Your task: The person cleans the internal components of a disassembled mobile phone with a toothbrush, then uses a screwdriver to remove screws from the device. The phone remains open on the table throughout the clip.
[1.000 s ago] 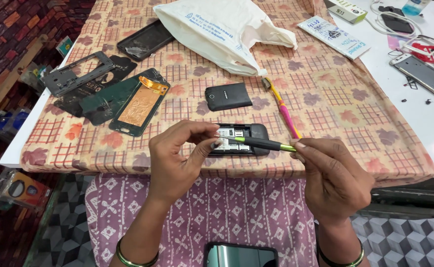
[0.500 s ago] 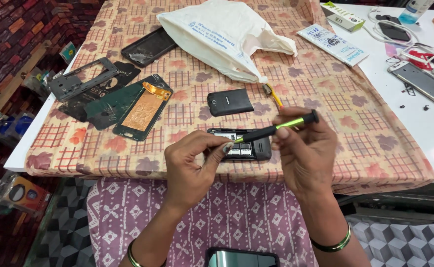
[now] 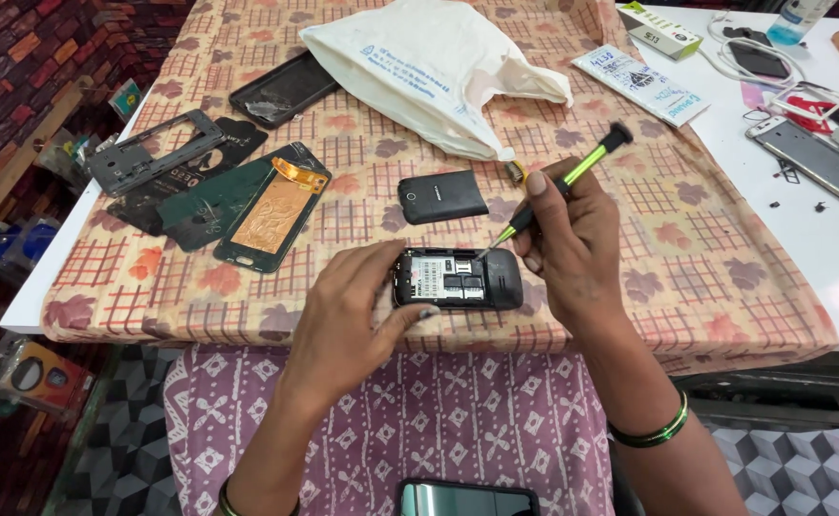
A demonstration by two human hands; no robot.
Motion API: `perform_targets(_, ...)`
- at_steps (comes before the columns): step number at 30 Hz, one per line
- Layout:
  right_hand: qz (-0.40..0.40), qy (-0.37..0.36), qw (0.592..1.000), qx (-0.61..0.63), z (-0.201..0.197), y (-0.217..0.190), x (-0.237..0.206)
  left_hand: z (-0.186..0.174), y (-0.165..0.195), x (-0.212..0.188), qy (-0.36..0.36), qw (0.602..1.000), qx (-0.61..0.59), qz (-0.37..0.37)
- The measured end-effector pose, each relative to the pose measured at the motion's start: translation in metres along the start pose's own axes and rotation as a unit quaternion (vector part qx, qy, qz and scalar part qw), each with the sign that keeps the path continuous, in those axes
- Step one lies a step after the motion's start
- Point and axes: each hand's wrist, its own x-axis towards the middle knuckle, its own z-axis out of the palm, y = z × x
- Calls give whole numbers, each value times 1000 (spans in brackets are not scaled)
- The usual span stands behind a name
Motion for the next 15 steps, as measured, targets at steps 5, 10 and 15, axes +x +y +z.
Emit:
perform_targets(5, 73, -37, 993, 87, 2, 0, -4, -2, 2, 2, -61, 995, -46, -60)
perform_targets(10, 76, -40, 993, 75, -3, 3, -2, -1, 9, 4, -53, 994, -43, -83)
perform_targets(15, 62, -77, 995, -15, -7, 11, -6, 5, 17, 10, -53, 994, -26, -96)
